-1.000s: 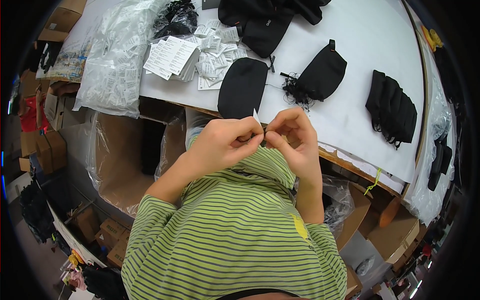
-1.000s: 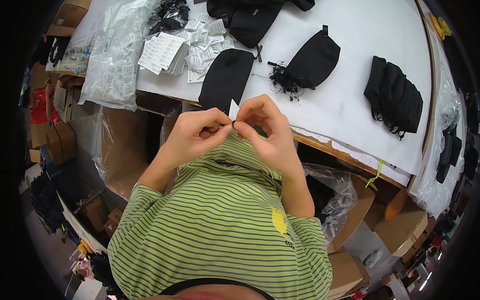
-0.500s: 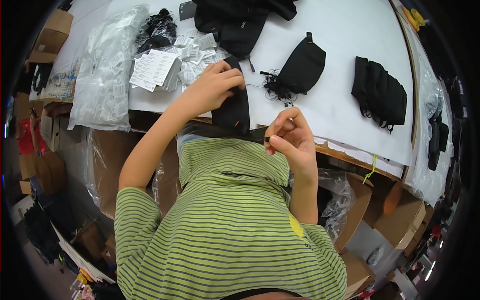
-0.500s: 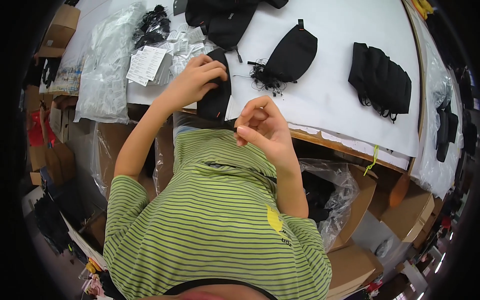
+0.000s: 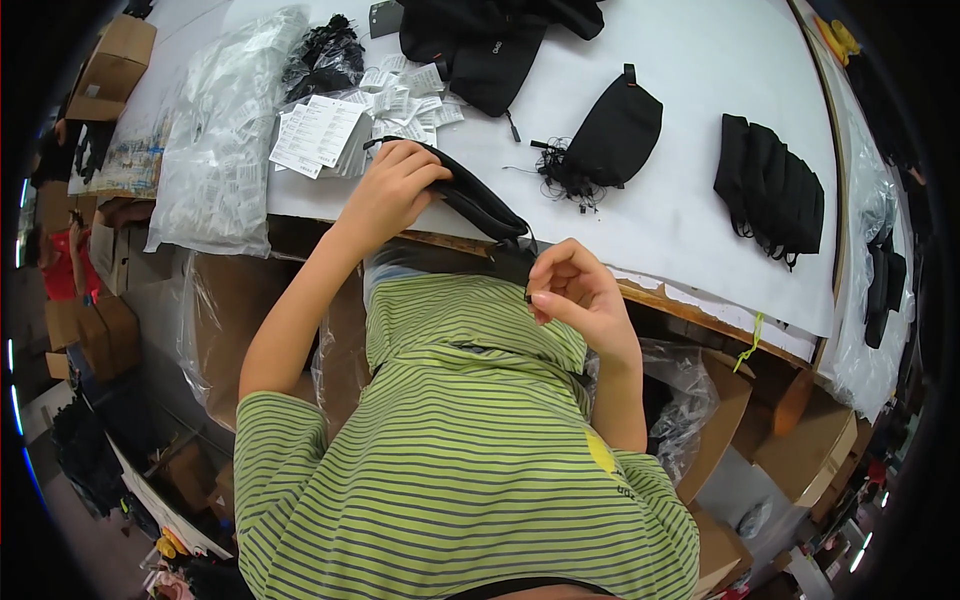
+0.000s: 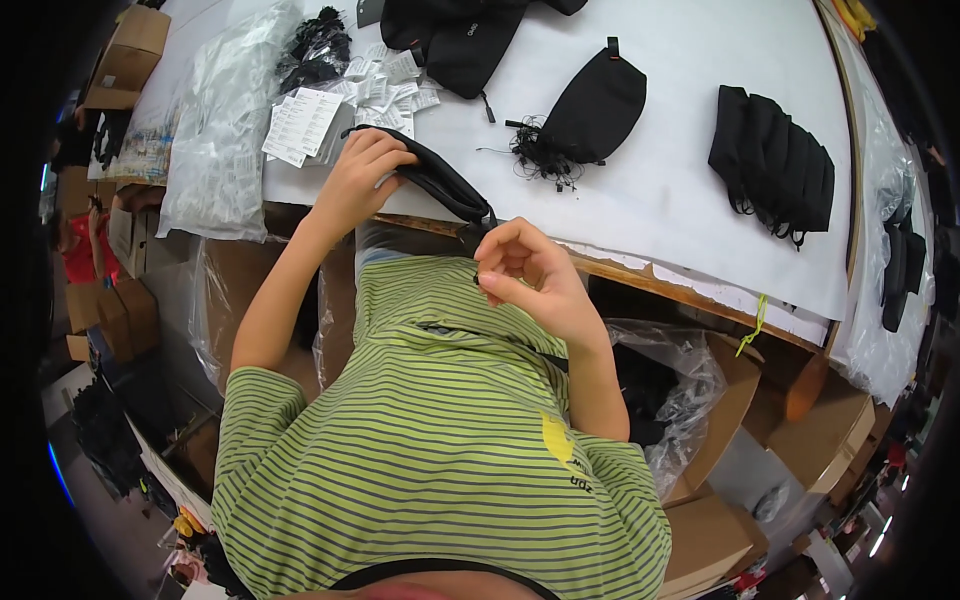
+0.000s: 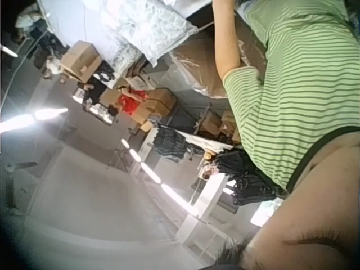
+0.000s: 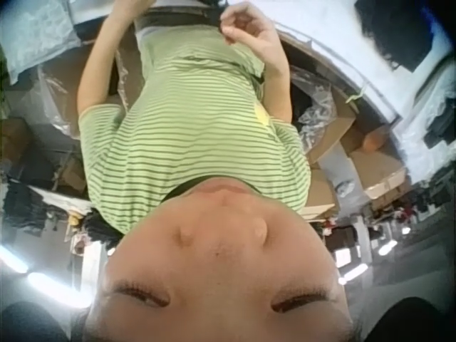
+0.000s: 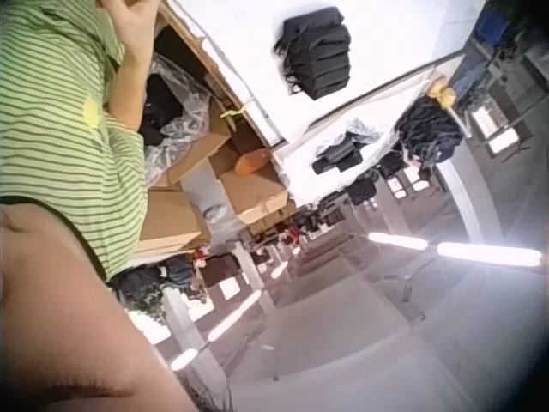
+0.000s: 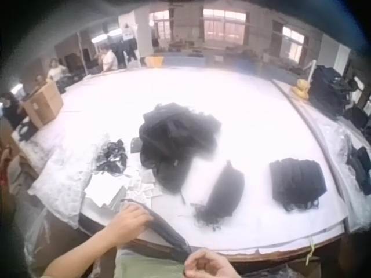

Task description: Tagging and packing black eyewear pouches with silica gel packets and instruction cards.

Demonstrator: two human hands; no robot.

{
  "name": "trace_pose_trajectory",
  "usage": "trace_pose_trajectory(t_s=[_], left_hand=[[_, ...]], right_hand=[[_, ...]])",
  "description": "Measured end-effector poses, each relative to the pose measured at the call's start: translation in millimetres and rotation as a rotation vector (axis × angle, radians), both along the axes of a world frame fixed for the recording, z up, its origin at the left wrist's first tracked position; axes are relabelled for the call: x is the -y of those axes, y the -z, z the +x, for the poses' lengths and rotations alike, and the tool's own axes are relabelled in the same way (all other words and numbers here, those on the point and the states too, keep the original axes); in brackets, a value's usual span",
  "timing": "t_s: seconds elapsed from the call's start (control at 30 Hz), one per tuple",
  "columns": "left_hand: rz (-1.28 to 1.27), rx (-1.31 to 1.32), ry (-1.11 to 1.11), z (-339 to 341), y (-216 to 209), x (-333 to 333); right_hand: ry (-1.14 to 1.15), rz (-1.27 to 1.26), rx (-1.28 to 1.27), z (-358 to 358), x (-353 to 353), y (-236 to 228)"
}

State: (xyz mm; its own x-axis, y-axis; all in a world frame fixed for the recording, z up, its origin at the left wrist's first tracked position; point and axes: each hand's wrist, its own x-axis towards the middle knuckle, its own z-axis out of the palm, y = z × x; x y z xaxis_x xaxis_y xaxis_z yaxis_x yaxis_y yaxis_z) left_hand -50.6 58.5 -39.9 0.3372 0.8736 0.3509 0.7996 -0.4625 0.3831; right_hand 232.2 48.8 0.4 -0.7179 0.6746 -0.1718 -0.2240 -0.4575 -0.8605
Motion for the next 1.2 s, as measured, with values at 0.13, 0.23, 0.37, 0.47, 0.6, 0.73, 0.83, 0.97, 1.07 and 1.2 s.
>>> trace_pose_trajectory(t_s=[0.13, 0.23, 0.37, 0.47, 0.6, 0.73, 0.83, 0.97, 1.07, 1.2], left_hand=[[0.025, 0.003, 0.029, 1, -1, -5], [0.041, 0.011, 0.027, 4, -1, -7], [0.023, 0.046, -0.01, 11, -5, -6], [0.006, 0.08, -0.019, 22, -18, 2], [-0.323, 0.092, -0.061, 32, -46, 30], [-0.836, 0.181, -0.043, 39, -68, 76], [-0.971, 0.386, -0.022, 43, -73, 90], [-1.087, 0.386, -0.004, 45, -78, 79], [-1.093, 0.396, 0.011, 43, -81, 73], [-1.056, 0.35, -0.014, 29, -76, 74]], right_hand=[[0.152, 0.154, 0.145, 7, 1, 7], [0.35, 0.457, 0.333, 9, -5, 15], [0.328, 0.91, 0.875, 5, -4, 35], [0.351, 0.904, 1.025, 6, -1, 60], [0.398, 0.95, 0.942, 29, -13, 49], [0.536, 0.203, 0.421, 76, -19, 49], [0.669, 0.03, 0.206, 102, -26, 48], [0.82, -0.259, -0.004, 73, -28, 53], [0.778, -0.161, 0.05, 71, -36, 45], [0.573, -0.326, 0.069, 85, -39, 39]])
